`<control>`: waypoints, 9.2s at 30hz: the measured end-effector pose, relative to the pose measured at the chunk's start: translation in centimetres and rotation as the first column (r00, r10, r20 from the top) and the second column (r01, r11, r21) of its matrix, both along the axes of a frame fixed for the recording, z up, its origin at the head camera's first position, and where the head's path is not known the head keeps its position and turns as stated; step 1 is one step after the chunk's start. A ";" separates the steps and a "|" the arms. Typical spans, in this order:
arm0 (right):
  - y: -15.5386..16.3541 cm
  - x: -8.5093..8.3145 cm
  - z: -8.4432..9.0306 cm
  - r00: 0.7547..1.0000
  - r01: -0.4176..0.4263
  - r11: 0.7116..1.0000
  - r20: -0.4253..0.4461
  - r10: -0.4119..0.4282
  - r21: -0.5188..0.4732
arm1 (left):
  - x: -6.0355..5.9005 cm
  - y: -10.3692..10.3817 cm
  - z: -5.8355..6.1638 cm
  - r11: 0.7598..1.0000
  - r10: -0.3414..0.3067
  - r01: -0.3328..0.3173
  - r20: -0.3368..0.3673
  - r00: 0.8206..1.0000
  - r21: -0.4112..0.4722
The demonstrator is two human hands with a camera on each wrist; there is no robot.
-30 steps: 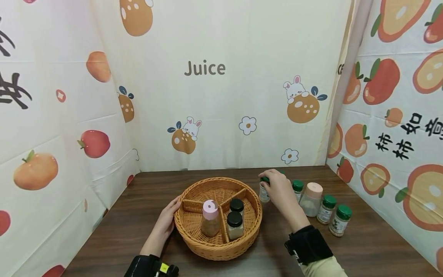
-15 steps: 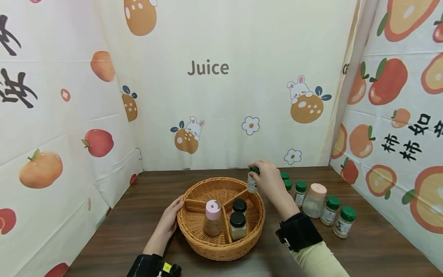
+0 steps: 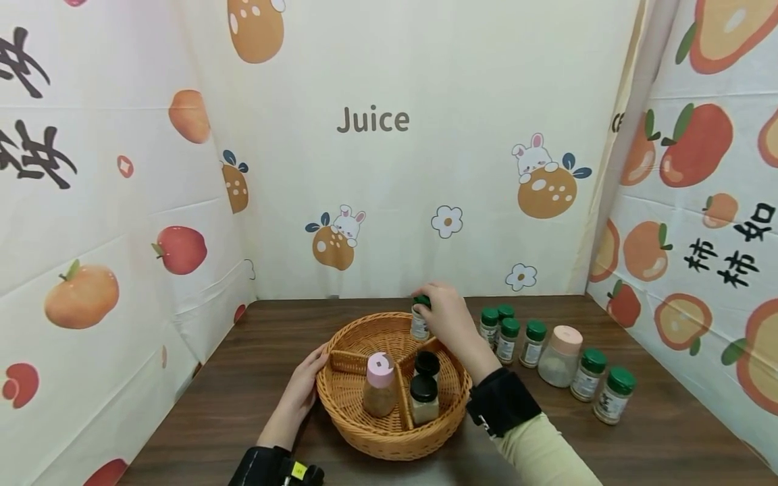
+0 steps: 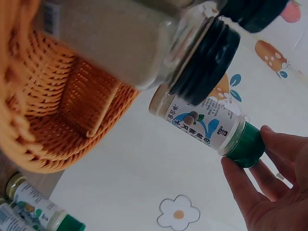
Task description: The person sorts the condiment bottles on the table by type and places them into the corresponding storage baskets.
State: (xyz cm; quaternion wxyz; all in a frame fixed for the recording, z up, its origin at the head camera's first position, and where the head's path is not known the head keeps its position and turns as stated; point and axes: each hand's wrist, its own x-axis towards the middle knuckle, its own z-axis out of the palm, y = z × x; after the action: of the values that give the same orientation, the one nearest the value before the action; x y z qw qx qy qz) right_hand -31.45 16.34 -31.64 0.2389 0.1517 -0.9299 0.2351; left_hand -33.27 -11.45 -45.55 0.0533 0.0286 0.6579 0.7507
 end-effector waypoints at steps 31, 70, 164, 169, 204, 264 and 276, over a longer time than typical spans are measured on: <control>-7.5 -1.9 2.8 0.991 -0.126 0.991 0.047 0.123 0.054 | 0.2 0.1 0.1 0.999 0.037 -0.037 0.000 0.999 -0.022; -14.2 -4.6 3.2 0.976 -0.145 0.989 0.168 0.137 0.040 | 0.3 -0.1 0.2 1.000 0.020 -0.020 -0.016 1.000 -0.012; -4.8 -6.0 5.9 0.928 0.062 0.979 0.350 -0.127 0.193 | 0.1 0.2 0.0 0.997 0.061 -0.060 0.003 0.998 -0.040; -2.9 -5.8 6.1 0.922 0.086 0.976 0.355 -0.155 0.201 | 0.1 0.0 0.1 0.998 0.053 -0.052 0.009 0.999 -0.032; 8.0 -5.0 1.9 0.838 0.229 0.937 0.435 -0.328 0.266 | 0.3 0.2 0.3 0.998 0.051 -0.050 0.004 0.999 -0.041; 9.1 -6.1 1.5 0.895 0.195 0.906 0.310 -0.321 0.375 | -0.1 0.2 0.1 0.997 0.061 -0.060 0.014 0.998 -0.042; 7.2 -6.0 3.7 0.901 0.188 0.910 0.304 -0.310 0.369 | 0.1 0.1 0.1 0.997 0.050 -0.050 -0.005 0.999 -0.051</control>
State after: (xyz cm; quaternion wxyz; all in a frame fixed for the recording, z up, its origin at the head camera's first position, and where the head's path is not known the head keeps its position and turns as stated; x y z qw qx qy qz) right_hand -37.40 23.52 -27.93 0.0663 0.0227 -0.9953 0.0665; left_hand -33.20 -11.34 -45.49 0.0341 0.0120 0.6775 0.7346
